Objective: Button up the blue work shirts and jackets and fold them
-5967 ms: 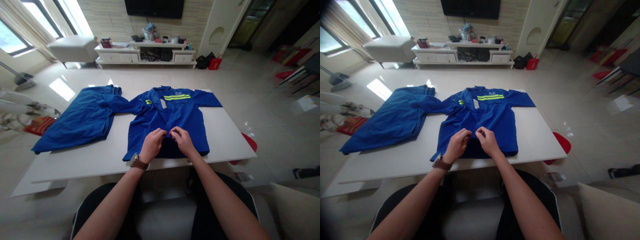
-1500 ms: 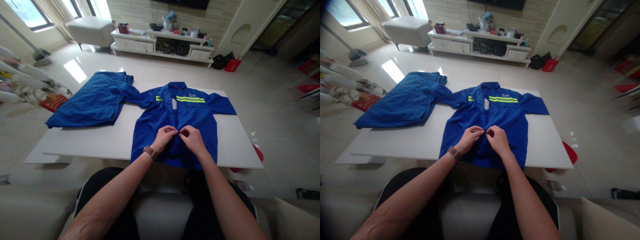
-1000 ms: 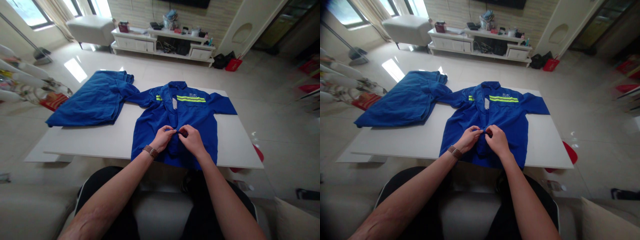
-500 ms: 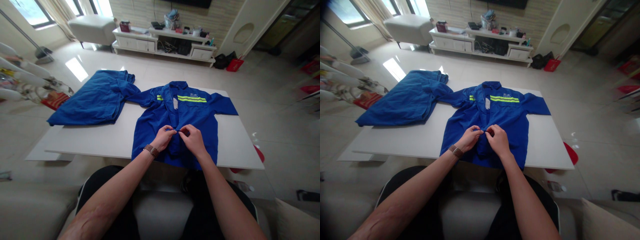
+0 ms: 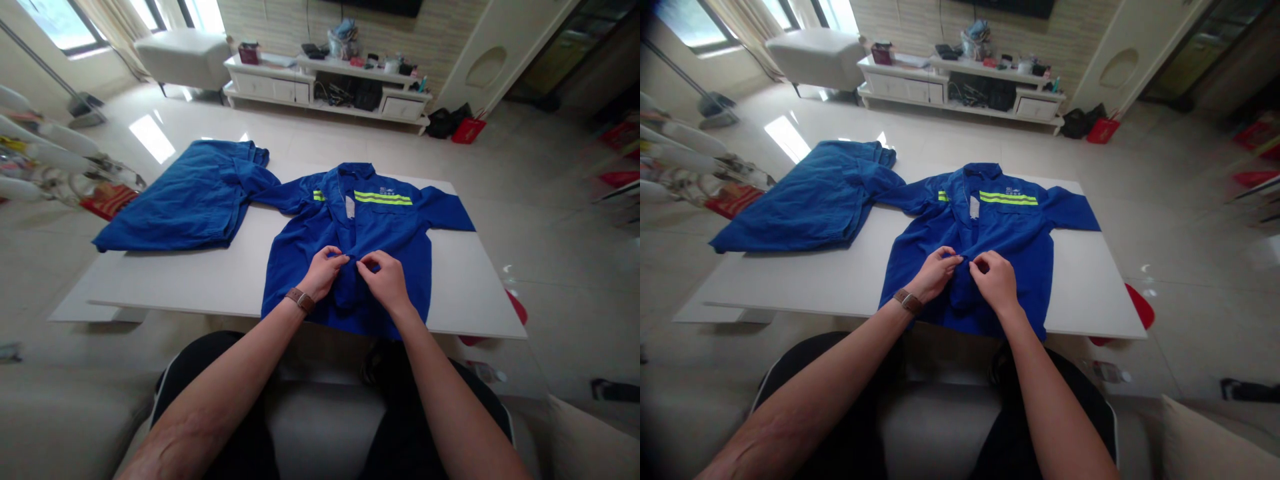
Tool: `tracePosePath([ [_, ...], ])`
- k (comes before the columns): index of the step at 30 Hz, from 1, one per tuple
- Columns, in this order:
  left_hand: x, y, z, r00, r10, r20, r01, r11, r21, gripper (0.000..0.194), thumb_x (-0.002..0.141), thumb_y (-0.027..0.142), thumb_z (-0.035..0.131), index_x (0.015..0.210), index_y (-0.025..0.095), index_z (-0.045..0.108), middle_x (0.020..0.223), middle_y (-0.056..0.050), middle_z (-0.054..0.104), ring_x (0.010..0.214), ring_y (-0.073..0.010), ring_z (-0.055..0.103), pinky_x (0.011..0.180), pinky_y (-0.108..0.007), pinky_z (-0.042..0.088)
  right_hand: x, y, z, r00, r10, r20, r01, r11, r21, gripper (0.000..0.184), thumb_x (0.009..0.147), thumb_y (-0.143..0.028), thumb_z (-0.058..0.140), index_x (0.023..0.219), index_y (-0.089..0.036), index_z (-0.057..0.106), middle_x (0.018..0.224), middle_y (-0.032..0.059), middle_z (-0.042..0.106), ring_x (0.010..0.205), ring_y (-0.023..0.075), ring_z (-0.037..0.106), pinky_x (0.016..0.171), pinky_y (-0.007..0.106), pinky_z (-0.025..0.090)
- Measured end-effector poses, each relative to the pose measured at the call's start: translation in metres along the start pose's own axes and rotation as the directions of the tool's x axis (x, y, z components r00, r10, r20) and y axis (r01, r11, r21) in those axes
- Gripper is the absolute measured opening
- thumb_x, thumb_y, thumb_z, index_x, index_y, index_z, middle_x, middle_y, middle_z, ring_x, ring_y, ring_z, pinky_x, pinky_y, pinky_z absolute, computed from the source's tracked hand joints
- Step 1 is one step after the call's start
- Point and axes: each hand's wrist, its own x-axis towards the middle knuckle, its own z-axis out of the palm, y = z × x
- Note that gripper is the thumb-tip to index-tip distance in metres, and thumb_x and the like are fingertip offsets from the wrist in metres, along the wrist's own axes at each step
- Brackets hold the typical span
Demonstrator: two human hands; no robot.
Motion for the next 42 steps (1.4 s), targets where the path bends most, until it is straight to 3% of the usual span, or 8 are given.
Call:
tracePosePath([
  [9,-0.006,-0.001,0.002,0.988,0.121,0.095,-0.138,0.969,0.203,0.040,0.062,0.020,0.082,0.091,0.018,0.054,0.078,0.000,0.069,0.063,-0.0083,0.057,0.060,-0.019,0.039,0.004,-0.001,0.001,0.998,0.067,0.005,-0.067,0.992,0.105,0.018,0.085,-0.032,0.065,0.073,-0.019,0.068,0.076,0.0032,0.069,0.072,0.0164,0.062,0.070,0.029,0.047],
  [18,-0.006,0.004,0.000,0.987,0.028,0.158,-0.079,0.941,0.328,0.039,0.064,0.015,0.081,0.095,0.017,0.057,0.072,0.001,0.068,0.056,-0.0078,0.054,0.056,-0.020,0.035,0.005,-0.001,0.001,0.967,0.255,0.008,-0.248,0.934,0.255,0.022,0.074,-0.038,0.069,0.064,-0.018,0.066,0.063,0.0011,0.063,0.062,0.0152,0.054,0.063,0.028,0.041],
  [24,-0.003,0.001,0.000,0.971,0.140,0.197,-0.220,0.847,0.484,0.026,0.072,0.009,0.073,0.092,0.017,0.059,0.074,-0.001,0.067,0.061,-0.0107,0.056,0.062,-0.023,0.041,0.008,0.017,0.011,0.919,0.359,0.164,-0.394,0.858,0.330,0.023,0.075,-0.039,0.066,0.068,-0.018,0.063,0.060,0.0008,0.060,0.058,0.0156,0.053,0.058,0.027,0.040],
  [26,-0.005,0.003,-0.003,0.954,0.184,0.237,-0.294,0.737,0.609,0.019,0.077,0.013,0.071,0.093,0.018,0.061,0.080,-0.004,0.068,0.068,-0.0142,0.059,0.067,-0.026,0.045,0.007,0.025,0.012,0.924,0.338,0.178,-0.369,0.910,0.189,0.021,0.082,-0.037,0.058,0.072,-0.019,0.063,0.067,0.0025,0.062,0.063,0.0167,0.055,0.062,0.028,0.043],
  [28,-0.010,0.008,-0.009,0.937,0.231,0.263,-0.347,0.504,0.791,0.013,0.085,0.020,0.066,0.097,0.019,0.064,0.094,-0.009,0.069,0.086,-0.0213,0.063,0.079,-0.032,0.049,0.004,0.032,0.011,0.956,0.263,0.127,-0.261,0.965,-0.031,0.015,0.085,-0.031,0.055,0.083,-0.019,0.064,0.084,0.0060,0.066,0.077,0.0191,0.059,0.072,0.031,0.047],
  [31,-0.019,0.014,-0.022,0.964,0.194,0.179,-0.198,0.079,0.977,0.026,0.092,0.025,0.058,0.116,0.017,0.064,0.124,-0.021,0.061,0.118,-0.0374,0.055,0.093,-0.050,0.049,-0.002,0.039,0.009,0.981,0.171,0.087,-0.140,0.948,-0.286,0.015,0.086,-0.024,0.055,0.097,-0.020,0.063,0.104,0.0106,0.064,0.099,0.0244,0.058,0.089,0.038,0.049],
  [33,-0.023,0.011,-0.033,0.990,0.102,0.094,-0.084,-0.098,0.992,0.041,0.090,0.024,0.058,0.130,0.015,0.060,0.138,-0.027,0.053,0.130,-0.0451,0.047,0.096,-0.059,0.046,-0.007,0.043,0.007,0.977,0.188,0.098,-0.140,0.921,-0.363,0.018,0.086,-0.023,0.054,0.102,-0.020,0.062,0.110,0.0129,0.061,0.107,0.0282,0.055,0.094,0.042,0.048],
  [42,-0.016,-0.009,-0.084,1.000,0.011,0.029,-0.026,-0.212,0.977,0.086,0.092,0.052,0.056,0.162,0.011,0.027,0.165,-0.031,0.025,0.152,-0.0519,0.023,0.112,-0.062,0.032,-0.035,0.081,-0.005,0.844,0.434,0.314,-0.292,0.864,-0.410,0.063,0.102,-0.047,0.042,0.152,-0.011,0.033,0.151,0.0261,0.036,0.133,0.0358,0.051,0.109,0.049,0.043],
])
